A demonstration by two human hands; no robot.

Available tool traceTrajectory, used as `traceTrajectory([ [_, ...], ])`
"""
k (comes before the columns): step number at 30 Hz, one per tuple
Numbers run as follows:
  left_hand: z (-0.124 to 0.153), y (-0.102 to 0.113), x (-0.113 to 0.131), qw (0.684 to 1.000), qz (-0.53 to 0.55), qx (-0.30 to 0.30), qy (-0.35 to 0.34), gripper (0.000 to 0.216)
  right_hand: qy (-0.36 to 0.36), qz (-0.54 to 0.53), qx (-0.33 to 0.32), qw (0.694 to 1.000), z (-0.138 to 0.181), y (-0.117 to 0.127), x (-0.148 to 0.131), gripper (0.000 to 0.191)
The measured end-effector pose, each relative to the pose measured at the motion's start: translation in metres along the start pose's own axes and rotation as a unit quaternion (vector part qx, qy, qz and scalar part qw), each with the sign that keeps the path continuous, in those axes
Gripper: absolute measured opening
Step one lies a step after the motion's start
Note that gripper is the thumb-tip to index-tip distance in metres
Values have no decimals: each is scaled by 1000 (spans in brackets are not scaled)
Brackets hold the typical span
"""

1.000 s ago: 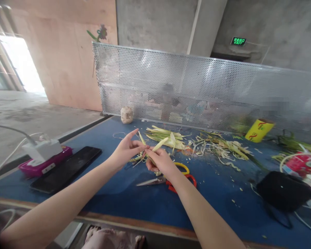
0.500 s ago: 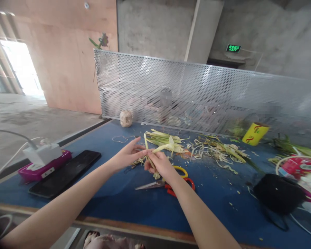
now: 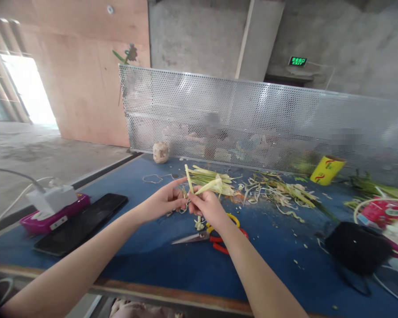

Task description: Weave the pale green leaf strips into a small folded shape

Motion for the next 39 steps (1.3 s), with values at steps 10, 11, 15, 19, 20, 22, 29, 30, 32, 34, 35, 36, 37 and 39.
traceTrajectory([
  [10,5,-9,0,998,18,-39,36,67,-45,-28,-31,998,-3,4,9,29],
  [11,5,-8,-1,999,12,-33,35,67,-48,-33,-35,998,-2,4,8,28],
  [15,3,4,-6,999,-45,13,6,70,-43,-78,-52,995,2,4,1,26],
  [19,3,15,-1,993,-69,78,-60,78,-29,-85,-45,995,4,0,-4,36],
  [20,3,15,2,991,-75,83,-76,80,-32,-80,-45,995,4,-1,-3,39],
  [22,3,13,8,987,-92,78,-103,81,-40,-71,-46,996,4,-4,-1,44],
  [29,3,5,9,989,-109,52,-83,83,-61,-47,-25,997,4,-3,9,63],
  [30,4,6,10,989,-112,59,-81,84,-60,-30,-20,998,4,-2,10,64],
  [32,6,9,11,988,-111,76,-79,83,-56,18,-7,998,3,0,11,63],
  [34,7,11,11,990,-87,87,-72,79,-51,51,2,997,2,3,12,63],
  [35,7,10,9,992,-66,88,-67,77,-50,56,0,997,1,5,12,63],
  [36,7,9,8,993,-42,88,-64,75,-50,52,-4,997,1,6,11,64],
  [37,7,8,7,994,-18,86,-62,74,-51,43,-9,998,1,8,10,64],
  [39,6,5,6,994,29,85,-65,74,-51,27,-22,998,3,10,6,66],
])
Point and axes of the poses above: each hand's wrist, its own z-axis away from the middle knuckle, its own y-axis out of the back of the hand, x = y × z, the point moved 8 cm from there along -z, towards the middle knuckle, and after that the axes turned 11 degrees about -y, right-handed, at the moved point
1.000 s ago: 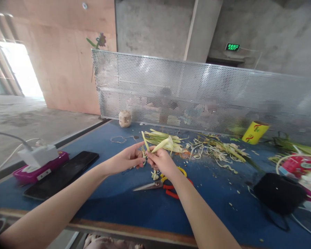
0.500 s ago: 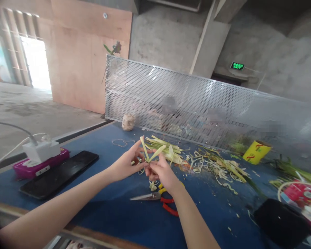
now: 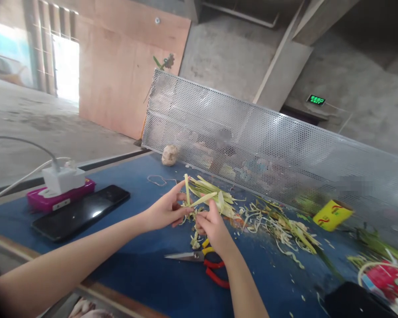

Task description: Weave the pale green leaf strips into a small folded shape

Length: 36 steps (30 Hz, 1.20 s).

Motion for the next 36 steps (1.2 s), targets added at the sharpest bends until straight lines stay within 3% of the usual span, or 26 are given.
traceTrajectory([
  [9,-2,-4,1,991,128,1,31,71,14,-6,-20,1000,15,0,-15,64],
  [15,-4,0,-3,992,125,-3,29,66,13,9,-33,999,11,5,-11,57],
  [19,-4,1,-9,993,111,-7,37,85,31,67,-40,996,8,0,-11,51],
  [25,-2,-19,-2,984,147,-103,21,89,42,115,12,992,5,-3,-12,46],
  [27,-2,-19,1,984,134,-114,12,86,38,109,7,993,3,-2,-10,47],
  [31,-5,2,-2,999,20,-40,15,88,24,82,-13,996,1,3,-6,46],
  [36,-4,9,-6,997,-70,-28,33,86,-47,66,-65,995,0,-4,11,33],
])
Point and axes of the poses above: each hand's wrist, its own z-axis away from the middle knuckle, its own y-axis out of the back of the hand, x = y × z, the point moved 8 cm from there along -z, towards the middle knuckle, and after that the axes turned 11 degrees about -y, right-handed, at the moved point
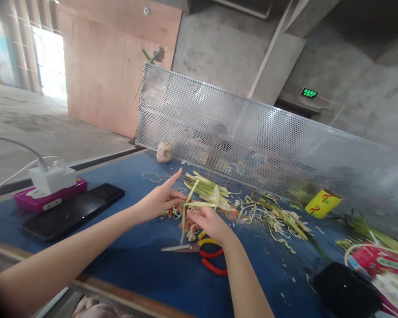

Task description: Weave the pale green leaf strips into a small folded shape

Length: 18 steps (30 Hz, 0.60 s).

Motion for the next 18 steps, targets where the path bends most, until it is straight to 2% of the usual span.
traceTrajectory([
  [4,2,-3,6,999,-32,-9,12,83,6,-46,72,996,-6,7,2,35],
  [11,3,-5,21,984,-169,-49,-27,69,36,-7,164,986,-6,21,-6,35],
  [18,4,-5,24,975,-215,-44,-20,65,30,-119,140,983,-8,8,0,27],
])
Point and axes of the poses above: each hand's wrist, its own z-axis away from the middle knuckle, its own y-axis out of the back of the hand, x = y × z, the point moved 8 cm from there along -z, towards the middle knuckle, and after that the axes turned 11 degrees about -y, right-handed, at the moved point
